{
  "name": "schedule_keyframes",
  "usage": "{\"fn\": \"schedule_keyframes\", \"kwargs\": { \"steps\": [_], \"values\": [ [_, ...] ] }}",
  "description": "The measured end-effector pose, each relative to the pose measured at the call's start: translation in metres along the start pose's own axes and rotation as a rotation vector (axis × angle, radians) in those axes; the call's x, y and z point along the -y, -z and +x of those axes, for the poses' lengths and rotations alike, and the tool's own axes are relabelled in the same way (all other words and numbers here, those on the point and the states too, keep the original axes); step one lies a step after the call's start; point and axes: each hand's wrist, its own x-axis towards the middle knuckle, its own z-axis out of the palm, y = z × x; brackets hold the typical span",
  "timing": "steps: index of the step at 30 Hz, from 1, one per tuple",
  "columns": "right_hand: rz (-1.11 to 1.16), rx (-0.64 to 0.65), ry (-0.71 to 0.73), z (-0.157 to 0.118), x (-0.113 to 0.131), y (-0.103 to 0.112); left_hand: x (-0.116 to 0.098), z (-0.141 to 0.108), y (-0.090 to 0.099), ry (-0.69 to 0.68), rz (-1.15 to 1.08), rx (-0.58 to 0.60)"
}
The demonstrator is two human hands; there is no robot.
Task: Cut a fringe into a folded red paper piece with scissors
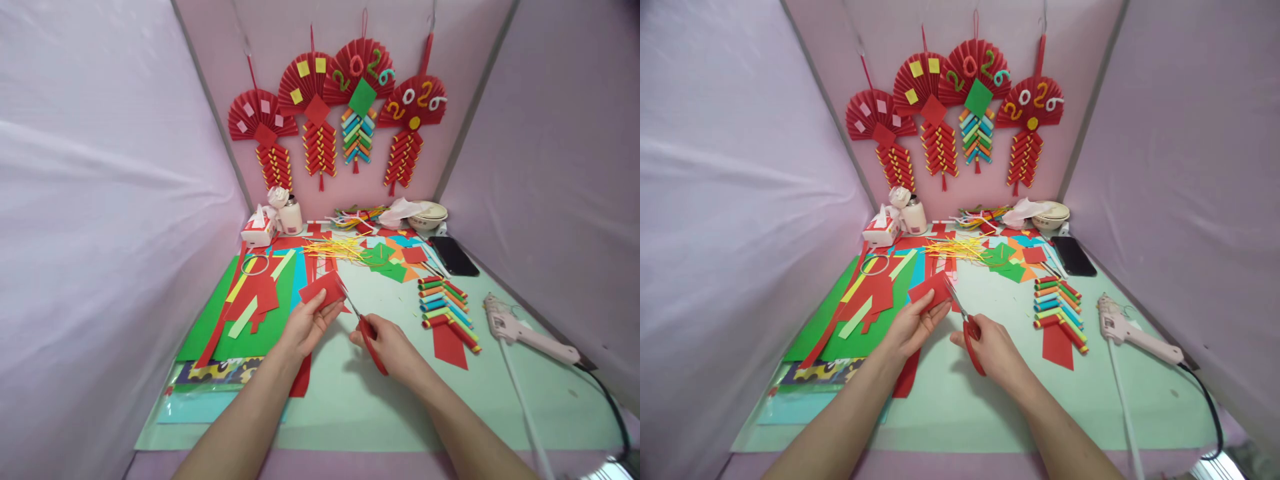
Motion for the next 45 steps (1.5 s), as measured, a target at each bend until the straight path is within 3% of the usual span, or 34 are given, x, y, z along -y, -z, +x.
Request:
{"fn": "schedule_keyframes", "kwargs": {
  "steps": [23, 33, 45],
  "values": [
    [-0.077, -0.065, -0.022, 0.0016, 0.0000, 0.0030, -0.0013, 0.0003, 0.0011, 0.003, 0.029, 0.034],
    [0.001, -0.002, 0.003, 0.0008, 0.0002, 0.0028, 0.0011, -0.0007, 0.0016, 0.046, 0.075, 0.026],
    [-0.044, -0.069, -0.002, 0.0033, 0.0013, 0.0007, 0.0022, -0.0011, 0.0036, 0.057, 0.088, 0.046]
  ]
}}
